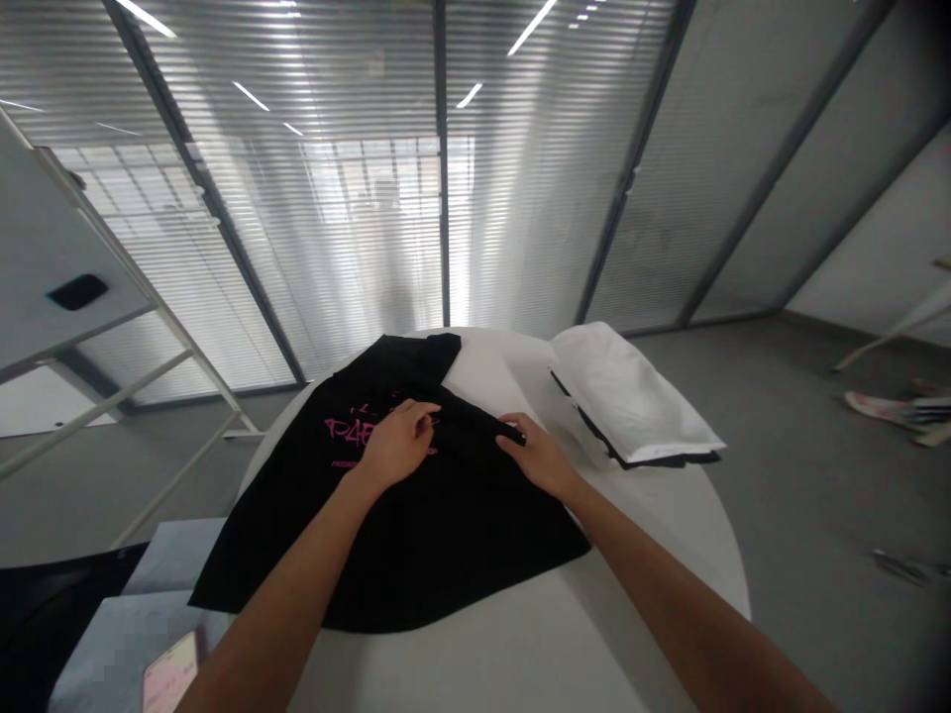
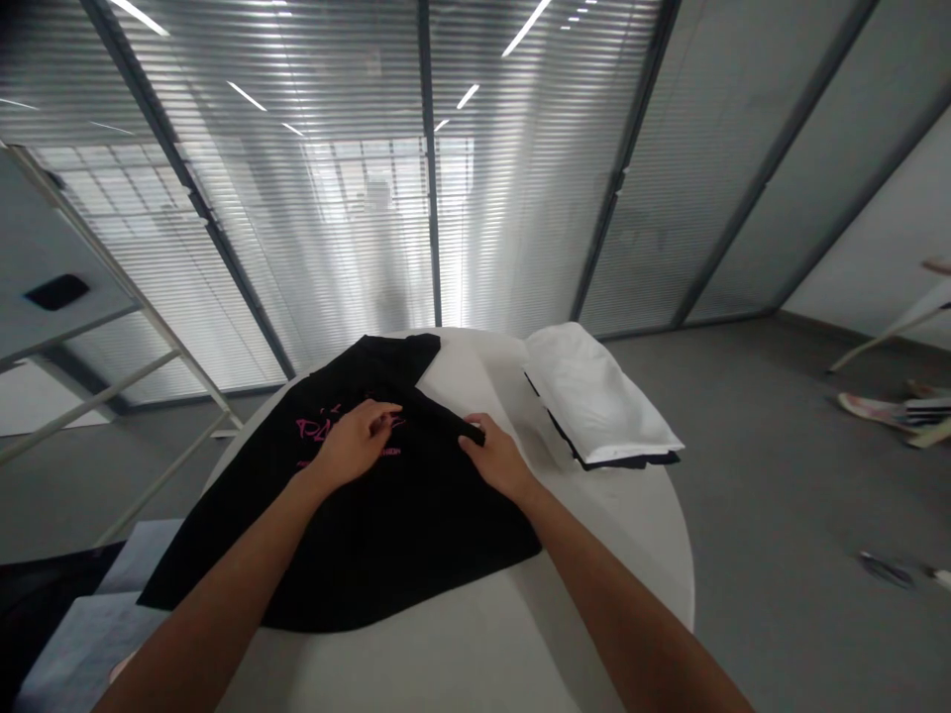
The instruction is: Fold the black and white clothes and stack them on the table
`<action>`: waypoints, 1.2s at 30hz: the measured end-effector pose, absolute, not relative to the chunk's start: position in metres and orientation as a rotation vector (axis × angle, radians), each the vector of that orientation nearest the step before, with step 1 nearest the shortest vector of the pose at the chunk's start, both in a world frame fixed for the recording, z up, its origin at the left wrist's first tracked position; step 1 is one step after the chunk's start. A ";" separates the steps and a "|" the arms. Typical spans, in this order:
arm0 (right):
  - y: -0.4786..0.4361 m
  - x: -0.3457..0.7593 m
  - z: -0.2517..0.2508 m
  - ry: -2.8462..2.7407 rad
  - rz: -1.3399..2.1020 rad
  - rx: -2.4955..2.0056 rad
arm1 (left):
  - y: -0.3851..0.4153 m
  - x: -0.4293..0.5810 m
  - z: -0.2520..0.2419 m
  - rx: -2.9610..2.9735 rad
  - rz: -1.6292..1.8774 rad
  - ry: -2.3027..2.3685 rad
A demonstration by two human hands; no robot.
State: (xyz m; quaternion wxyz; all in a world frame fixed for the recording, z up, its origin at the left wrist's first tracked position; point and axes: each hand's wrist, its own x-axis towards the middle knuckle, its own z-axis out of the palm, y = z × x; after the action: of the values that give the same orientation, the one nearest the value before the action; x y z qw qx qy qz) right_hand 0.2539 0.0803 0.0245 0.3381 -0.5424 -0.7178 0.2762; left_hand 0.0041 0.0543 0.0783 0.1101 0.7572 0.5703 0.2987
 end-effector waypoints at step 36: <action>0.054 0.234 0.013 -2.563 -0.112 -1.621 | 0.069 -0.082 0.004 2.122 0.531 2.327</action>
State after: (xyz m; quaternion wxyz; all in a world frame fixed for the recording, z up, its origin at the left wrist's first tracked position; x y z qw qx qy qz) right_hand 0.2340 0.0544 0.0133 0.0535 -0.5335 -0.8433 -0.0367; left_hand -0.0822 0.0689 0.0041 -0.0260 0.6642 0.7284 0.1661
